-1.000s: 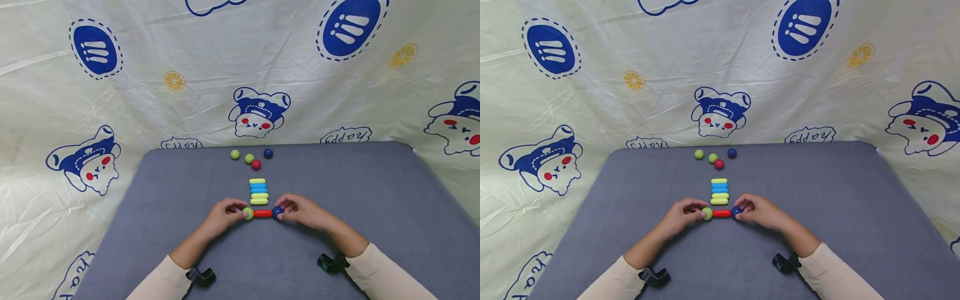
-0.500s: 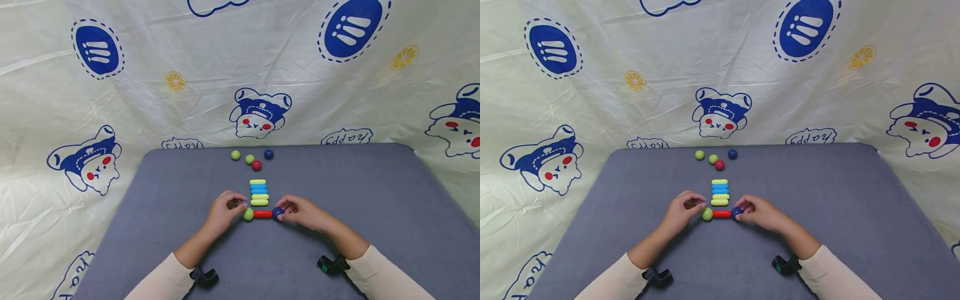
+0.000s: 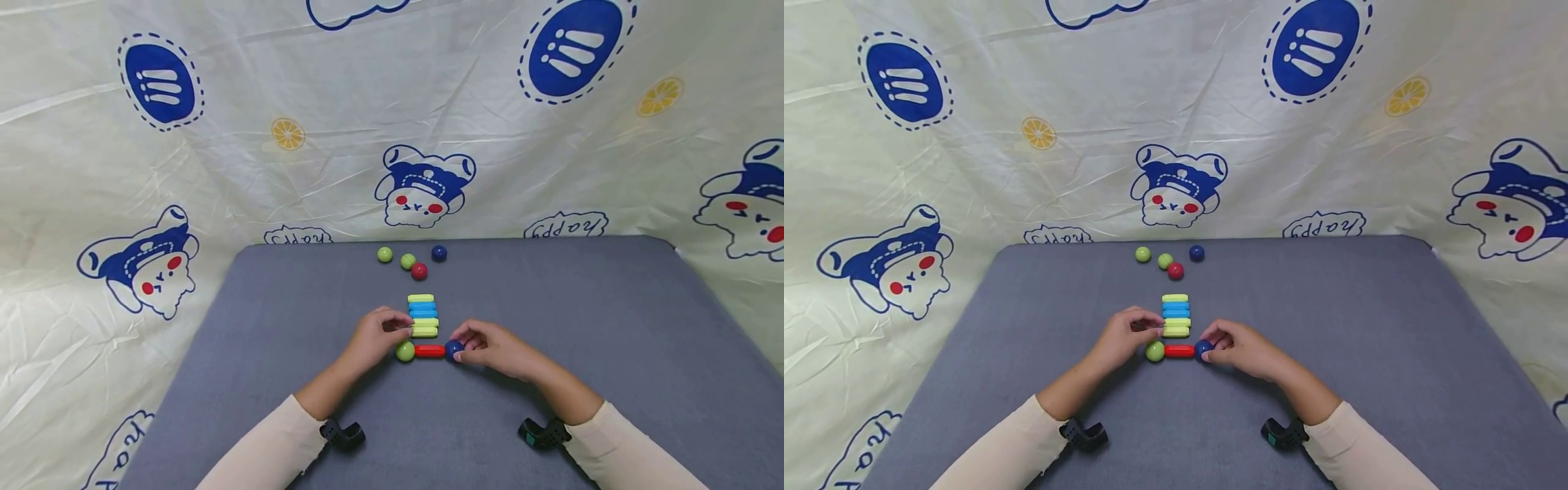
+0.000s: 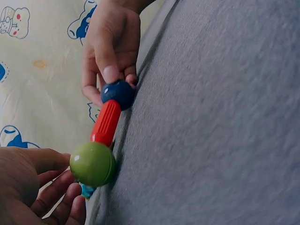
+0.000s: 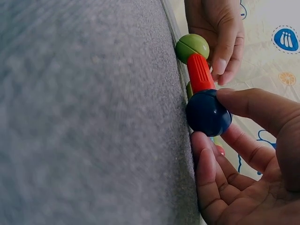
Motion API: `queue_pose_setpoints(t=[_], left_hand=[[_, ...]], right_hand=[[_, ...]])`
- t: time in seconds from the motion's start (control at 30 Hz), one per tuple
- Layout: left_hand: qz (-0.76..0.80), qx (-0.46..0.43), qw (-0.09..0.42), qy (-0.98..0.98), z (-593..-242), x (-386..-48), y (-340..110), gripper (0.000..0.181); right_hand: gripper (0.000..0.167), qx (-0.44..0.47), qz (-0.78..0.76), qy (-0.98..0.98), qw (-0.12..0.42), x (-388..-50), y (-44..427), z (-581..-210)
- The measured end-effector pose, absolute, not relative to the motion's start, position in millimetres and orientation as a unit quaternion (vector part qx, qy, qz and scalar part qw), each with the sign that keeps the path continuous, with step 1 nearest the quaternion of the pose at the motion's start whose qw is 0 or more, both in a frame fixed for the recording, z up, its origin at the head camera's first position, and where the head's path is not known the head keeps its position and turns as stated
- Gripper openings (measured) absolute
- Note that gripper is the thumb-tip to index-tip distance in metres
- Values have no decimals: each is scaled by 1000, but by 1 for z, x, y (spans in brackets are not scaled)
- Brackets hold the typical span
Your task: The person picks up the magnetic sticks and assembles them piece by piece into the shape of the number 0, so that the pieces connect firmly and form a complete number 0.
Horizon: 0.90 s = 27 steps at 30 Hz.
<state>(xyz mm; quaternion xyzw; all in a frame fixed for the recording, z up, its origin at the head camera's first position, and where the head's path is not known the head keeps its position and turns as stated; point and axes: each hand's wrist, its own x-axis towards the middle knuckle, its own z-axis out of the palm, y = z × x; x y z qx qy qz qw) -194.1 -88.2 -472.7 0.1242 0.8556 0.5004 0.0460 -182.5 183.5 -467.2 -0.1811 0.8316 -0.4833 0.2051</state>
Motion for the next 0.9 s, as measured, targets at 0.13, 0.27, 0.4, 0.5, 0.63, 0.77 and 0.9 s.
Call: queue_pose_setpoints(t=[0.13,0.27,0.4,0.5,0.63,0.77,0.9], left_hand=[[505,133,54,851,-475,-200,-89,14],[485,142,60,861,-477,-204,-88,14],[471,142,68,868,-477,-205,-86,14],[460,145,70,873,-477,-204,-86,12],[445,148,73,880,-476,-205,-85,12],[436,145,82,885,-477,-208,-85,12],[437,144,94,883,-478,-210,-87,12]], right_hand=[[30,-183,-482,831,209,-184,185,-467],[31,-186,-475,834,212,-185,186,-466],[32,-189,-465,838,214,-185,186,-466],[33,-192,-460,840,215,-185,186,-467],[33,-197,-456,841,215,-185,186,-468],[34,-204,-453,840,218,-185,186,-468],[34,-207,-450,840,220,-184,185,-469]])
